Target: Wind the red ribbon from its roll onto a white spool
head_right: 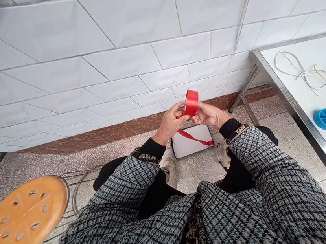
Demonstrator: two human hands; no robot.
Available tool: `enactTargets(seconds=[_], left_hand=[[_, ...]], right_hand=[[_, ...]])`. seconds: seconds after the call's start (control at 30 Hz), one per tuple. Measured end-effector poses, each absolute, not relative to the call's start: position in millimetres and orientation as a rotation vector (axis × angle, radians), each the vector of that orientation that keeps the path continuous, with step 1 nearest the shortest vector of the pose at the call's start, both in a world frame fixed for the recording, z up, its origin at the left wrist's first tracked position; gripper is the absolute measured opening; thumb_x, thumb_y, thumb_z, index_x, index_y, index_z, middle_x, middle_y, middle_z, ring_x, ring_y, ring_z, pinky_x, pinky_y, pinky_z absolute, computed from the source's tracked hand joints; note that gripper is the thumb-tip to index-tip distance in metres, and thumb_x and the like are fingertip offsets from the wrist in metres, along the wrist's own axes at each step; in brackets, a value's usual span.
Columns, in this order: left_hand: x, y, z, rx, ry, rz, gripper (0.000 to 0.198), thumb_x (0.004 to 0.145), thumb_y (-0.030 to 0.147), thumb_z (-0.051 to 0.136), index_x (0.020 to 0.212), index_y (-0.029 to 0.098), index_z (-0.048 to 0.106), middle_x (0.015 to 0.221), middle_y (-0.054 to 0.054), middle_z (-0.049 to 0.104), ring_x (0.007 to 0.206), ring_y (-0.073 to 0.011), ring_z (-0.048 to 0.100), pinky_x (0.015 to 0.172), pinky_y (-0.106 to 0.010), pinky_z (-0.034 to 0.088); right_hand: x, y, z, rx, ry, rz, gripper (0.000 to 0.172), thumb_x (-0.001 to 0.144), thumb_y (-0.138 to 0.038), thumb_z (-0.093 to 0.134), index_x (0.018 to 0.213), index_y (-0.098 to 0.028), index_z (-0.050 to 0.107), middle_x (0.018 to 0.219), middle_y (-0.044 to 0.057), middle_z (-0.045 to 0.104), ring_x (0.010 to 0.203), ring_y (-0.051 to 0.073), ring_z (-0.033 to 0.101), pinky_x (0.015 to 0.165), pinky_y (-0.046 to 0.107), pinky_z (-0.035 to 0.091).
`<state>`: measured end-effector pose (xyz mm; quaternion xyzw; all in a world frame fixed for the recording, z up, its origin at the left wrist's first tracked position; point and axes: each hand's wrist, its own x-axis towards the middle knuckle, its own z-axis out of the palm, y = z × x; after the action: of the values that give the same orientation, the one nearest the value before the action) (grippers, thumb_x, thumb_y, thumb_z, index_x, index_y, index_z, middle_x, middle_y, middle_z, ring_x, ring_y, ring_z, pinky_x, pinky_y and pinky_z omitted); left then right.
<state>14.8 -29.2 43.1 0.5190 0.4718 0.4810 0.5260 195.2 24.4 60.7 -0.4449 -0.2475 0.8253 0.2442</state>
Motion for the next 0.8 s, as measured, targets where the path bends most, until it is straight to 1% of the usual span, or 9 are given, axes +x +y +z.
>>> enactTargets(seconds=[0.1,0.17,0.3,0.37,0.47,0.6,0.7,0.77,0.8], left_hand=[[10.8,-27.7,40.4,1.188,1.044,1.128,0.051,0.075,0.022,0.095,0.122,0.019,0.074,0.061,0.008,0.065,0.051,-0.0099,0.054,0.054,-0.023,0.042],[7.4,-27.6,39.9,1.125,1.002,1.095,0.055,0.074,0.03,0.098,0.121,0.019,0.071,0.059,0.01,0.06,0.045,-0.0079,0.047,0.048,-0.022,0.035],[1.6,-29.1,42.3,1.037,0.94,1.018,0.061,0.07,0.039,0.1,0.12,0.021,0.069,0.061,0.011,0.059,0.038,-0.0039,0.032,0.041,-0.022,0.025],[1.7,-30.3,42.9,1.032,0.927,0.998,0.064,0.069,0.041,0.101,0.12,0.021,0.068,0.064,0.011,0.061,0.039,-0.0037,0.033,0.04,-0.023,0.026],[6.2,-32.1,40.8,1.007,1.022,1.048,0.062,0.073,0.043,0.1,0.122,0.021,0.068,0.062,0.013,0.056,0.04,-0.0037,0.032,0.04,-0.022,0.028],[13.6,-35.6,40.0,0.926,1.166,1.174,0.042,0.083,0.047,0.095,0.101,0.021,0.067,0.06,0.013,0.049,0.04,-0.0026,0.027,0.039,-0.021,0.027],[16.4,-41.5,48.1,0.882,1.038,1.197,0.043,0.081,0.048,0.098,0.089,0.022,0.065,0.056,0.013,0.044,0.04,-0.0022,0.024,0.038,-0.021,0.024],[17.0,-45.8,56.7,0.832,0.953,1.209,0.042,0.081,0.046,0.1,0.09,0.023,0.067,0.054,0.014,0.038,0.04,-0.0026,0.023,0.039,-0.019,0.024],[16.9,-47.3,61.0,0.801,0.926,1.215,0.041,0.082,0.045,0.101,0.09,0.023,0.067,0.053,0.015,0.035,0.04,-0.0029,0.022,0.039,-0.019,0.023]], right_hand=[[199.4,24.3,59.5,-1.173,-0.868,2.246,0.023,0.118,-0.038,0.07,0.107,-0.018,0.076,0.078,0.005,0.079,0.057,0.014,0.068,0.056,0.021,0.062],[203.0,24.6,60.6,-1.142,-1.064,2.153,0.018,0.109,-0.037,0.082,0.112,-0.02,0.077,0.087,0.006,0.083,0.067,0.017,0.074,0.062,0.023,0.067],[206.6,25.3,60.4,-1.069,-1.364,1.868,0.038,0.093,-0.032,0.096,0.123,-0.022,0.075,0.11,0.006,0.086,0.088,0.02,0.081,0.065,0.023,0.068],[205.6,26.9,56.0,-1.075,-1.42,1.794,0.042,0.09,-0.033,0.095,0.124,-0.021,0.073,0.111,0.007,0.085,0.089,0.022,0.081,0.065,0.025,0.068],[203.8,33.6,46.6,-1.176,-1.429,1.635,0.038,0.09,-0.029,0.089,0.122,-0.02,0.07,0.11,0.008,0.083,0.087,0.023,0.079,0.067,0.03,0.07],[207.1,46.3,40.2,-1.453,-1.443,1.353,0.03,0.091,-0.022,0.078,0.118,-0.022,0.066,0.104,0.006,0.078,0.084,0.026,0.077,0.069,0.037,0.071],[210.7,50.3,41.5,-1.669,-1.669,1.026,0.032,0.089,-0.02,0.078,0.118,-0.022,0.066,0.103,0.008,0.077,0.099,0.033,0.078,0.094,0.049,0.07],[211.4,49.0,42.6,-1.731,-1.865,0.804,0.037,0.088,-0.02,0.079,0.122,-0.02,0.066,0.112,0.013,0.079,0.111,0.039,0.076,0.108,0.056,0.063],[211.2,47.8,42.8,-1.74,-1.945,0.726,0.039,0.088,-0.021,0.08,0.124,-0.019,0.066,0.119,0.016,0.079,0.115,0.042,0.076,0.111,0.058,0.06]])
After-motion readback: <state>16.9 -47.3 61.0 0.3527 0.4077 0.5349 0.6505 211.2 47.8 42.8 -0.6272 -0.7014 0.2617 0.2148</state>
